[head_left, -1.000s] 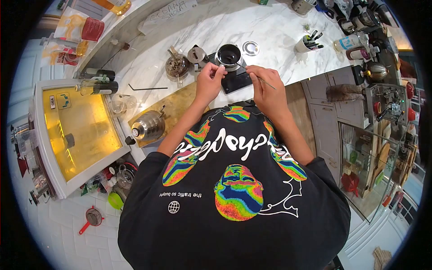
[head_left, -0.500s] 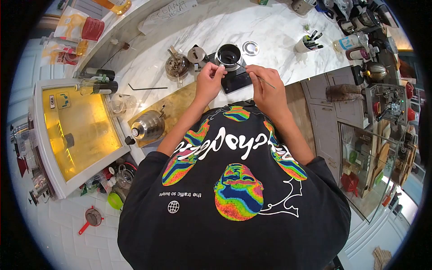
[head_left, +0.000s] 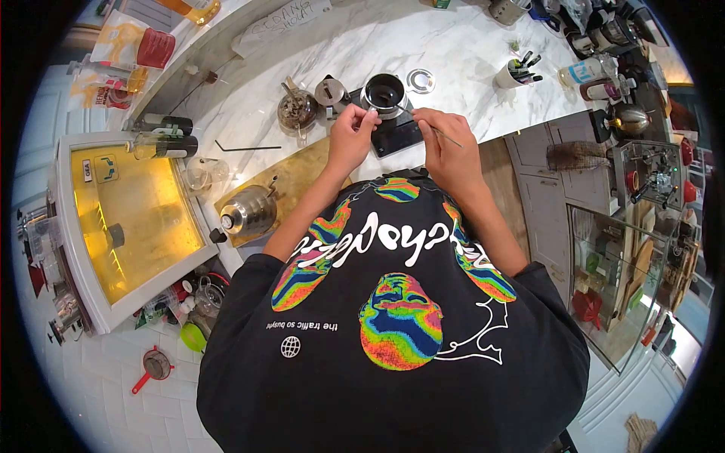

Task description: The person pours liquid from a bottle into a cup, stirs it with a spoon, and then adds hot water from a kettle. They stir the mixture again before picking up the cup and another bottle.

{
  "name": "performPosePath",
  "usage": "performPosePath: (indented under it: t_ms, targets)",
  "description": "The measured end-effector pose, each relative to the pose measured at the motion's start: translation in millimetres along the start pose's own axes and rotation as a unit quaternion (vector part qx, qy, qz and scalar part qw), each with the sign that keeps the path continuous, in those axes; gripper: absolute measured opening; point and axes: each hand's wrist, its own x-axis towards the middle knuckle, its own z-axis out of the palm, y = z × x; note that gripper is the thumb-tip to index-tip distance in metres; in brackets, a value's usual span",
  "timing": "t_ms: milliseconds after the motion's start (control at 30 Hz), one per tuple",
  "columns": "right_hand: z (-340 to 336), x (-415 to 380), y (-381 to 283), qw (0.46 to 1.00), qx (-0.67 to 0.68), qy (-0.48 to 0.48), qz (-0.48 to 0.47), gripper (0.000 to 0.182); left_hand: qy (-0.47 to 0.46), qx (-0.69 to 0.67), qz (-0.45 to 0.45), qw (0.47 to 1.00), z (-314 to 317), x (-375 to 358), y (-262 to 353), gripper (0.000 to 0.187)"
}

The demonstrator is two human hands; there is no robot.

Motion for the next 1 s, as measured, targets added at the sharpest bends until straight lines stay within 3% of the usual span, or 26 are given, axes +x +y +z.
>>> performPosePath:
  t_ms: [1000]
  targets:
    - [-0.8,-1.3,-1.9,1.000,0.000,-0.004,0.015,0.009,0.001,-0.003,0.002,1.000,0.7,-0.3,-0.2,0.020]
